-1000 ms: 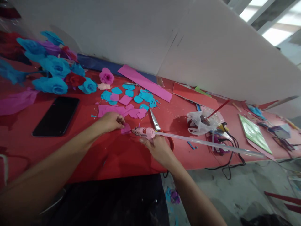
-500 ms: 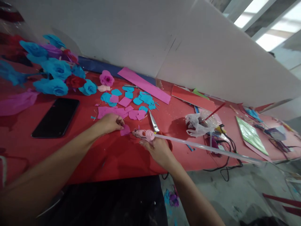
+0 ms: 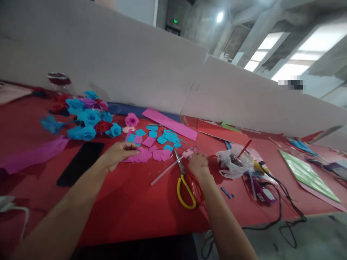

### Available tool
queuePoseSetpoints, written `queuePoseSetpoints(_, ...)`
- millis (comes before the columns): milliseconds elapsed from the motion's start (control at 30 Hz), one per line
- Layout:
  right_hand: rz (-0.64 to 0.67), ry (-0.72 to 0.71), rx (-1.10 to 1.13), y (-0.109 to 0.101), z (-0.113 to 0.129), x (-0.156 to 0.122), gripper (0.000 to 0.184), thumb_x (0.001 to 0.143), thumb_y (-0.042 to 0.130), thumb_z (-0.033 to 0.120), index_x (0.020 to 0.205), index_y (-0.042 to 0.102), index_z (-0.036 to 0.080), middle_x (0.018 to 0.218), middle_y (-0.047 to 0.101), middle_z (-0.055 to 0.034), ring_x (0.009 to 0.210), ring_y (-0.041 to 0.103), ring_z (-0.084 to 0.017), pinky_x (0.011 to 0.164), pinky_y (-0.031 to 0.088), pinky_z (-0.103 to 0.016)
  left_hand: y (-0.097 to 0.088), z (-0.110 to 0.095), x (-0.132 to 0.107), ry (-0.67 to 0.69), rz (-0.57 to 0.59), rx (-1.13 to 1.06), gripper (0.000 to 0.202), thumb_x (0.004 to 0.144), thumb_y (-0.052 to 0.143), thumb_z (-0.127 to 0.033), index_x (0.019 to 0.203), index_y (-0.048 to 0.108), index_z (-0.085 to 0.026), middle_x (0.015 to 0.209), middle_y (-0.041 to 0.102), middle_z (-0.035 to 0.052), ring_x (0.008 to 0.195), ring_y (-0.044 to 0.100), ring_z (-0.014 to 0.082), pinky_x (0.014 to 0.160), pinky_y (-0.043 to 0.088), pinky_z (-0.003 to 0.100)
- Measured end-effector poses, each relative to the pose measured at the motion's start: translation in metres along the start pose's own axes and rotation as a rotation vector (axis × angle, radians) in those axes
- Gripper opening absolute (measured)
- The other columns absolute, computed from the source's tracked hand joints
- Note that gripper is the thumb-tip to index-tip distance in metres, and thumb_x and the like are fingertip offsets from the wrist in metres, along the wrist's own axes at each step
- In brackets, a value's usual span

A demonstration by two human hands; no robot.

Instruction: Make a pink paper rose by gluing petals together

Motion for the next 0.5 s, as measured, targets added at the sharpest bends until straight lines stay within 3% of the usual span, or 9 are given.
queuePoseSetpoints(67, -0.053, -0.046, 0.068, -0.015, 0.024, -0.005, 0.028, 0.082, 0.050, 0.017, 0.107, 0.061, 0.014, 0.113, 0.060, -0.0192, 0.107, 0.055, -0.032, 0.090, 0.040, -0.048, 0.002, -0.011, -0.005, 0.055, 0.065, 0.017, 0.019, 0.063, 0.068, -0.029, 0.077, 0.065, -0.018, 0.069, 0.059, -0.0028, 0.063, 0.052, 0.0081, 0.060, 0.041, 0.021)
queuePoseSetpoints(133, -0.082, -0.274, 0.351, -0.036, 0.066, -0.017, 0.029, 0.085, 0.048, 0.024, 0.110, 0.062, 0.019, 0.114, 0.063, -0.0113, 0.109, 0.055, -0.025, 0.094, 0.040, -0.041, 0.009, -0.018, -0.011, 0.104, 0.132, 0.080, 0.018, 0.065, 0.067, -0.031, 0.078, 0.065, -0.018, 0.070, 0.060, -0.0025, 0.062, 0.052, 0.0087, 0.060, 0.042, 0.022)
queuePoseSetpoints(200, 0.050, -0.518, 0.588, -0.050, 0.111, -0.030, 0.032, 0.086, 0.046, 0.027, 0.114, 0.061, 0.024, 0.119, 0.063, -0.0055, 0.111, 0.056, -0.019, 0.095, 0.041, -0.035, 0.016, -0.023, -0.015, 0.147, 0.185, 0.174, 0.016, 0.066, 0.064, -0.031, 0.077, 0.064, -0.019, 0.073, 0.061, -0.0017, 0.063, 0.053, 0.0102, 0.062, 0.043, 0.024)
queuePoseSetpoints(300, 0.276, -0.689, 0.631, -0.057, 0.157, -0.040, 0.037, 0.080, 0.055, 0.030, 0.116, 0.061, 0.025, 0.119, 0.064, -0.0041, 0.111, 0.057, -0.020, 0.094, 0.042, -0.033, 0.024, -0.026, -0.018, 0.193, 0.231, 0.250, 0.012, 0.067, 0.063, -0.029, 0.073, 0.059, -0.019, 0.074, 0.061, -0.0005, 0.068, 0.055, 0.0122, 0.067, 0.044, 0.026)
queuePoseSetpoints(400, 0.424, -0.684, 0.556, -0.052, 0.173, -0.036, 0.034, 0.075, 0.061, 0.033, 0.106, 0.068, 0.021, 0.101, 0.071, -0.0057, 0.091, 0.065, -0.021, 0.078, 0.048, -0.030, 0.025, -0.026, -0.017, 0.194, 0.228, 0.240, 0.015, 0.067, 0.063, -0.029, 0.071, 0.054, -0.019, 0.072, 0.059, -0.0007, 0.067, 0.054, 0.0122, 0.066, 0.044, 0.026)
queuePoseSetpoints(500, 0.422, -0.689, 0.500, -0.047, 0.178, -0.031, 0.020, 0.072, 0.059, 0.019, 0.084, 0.074, 0.018, 0.080, 0.074, -0.0042, 0.073, 0.066, -0.018, 0.064, 0.047, -0.027, 0.027, -0.027, -0.016, 0.213, 0.231, 0.216, 0.019, 0.068, 0.064, -0.033, 0.072, 0.052, -0.019, 0.072, 0.057, -0.0009, 0.066, 0.053, 0.0118, 0.065, 0.043, 0.026)
Point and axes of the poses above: each hand's wrist, its own x-axis towards the middle knuckle, its own y-axis out of the palm, z = x × y, the point moved 8 cm from there along x, towards the middle knuckle
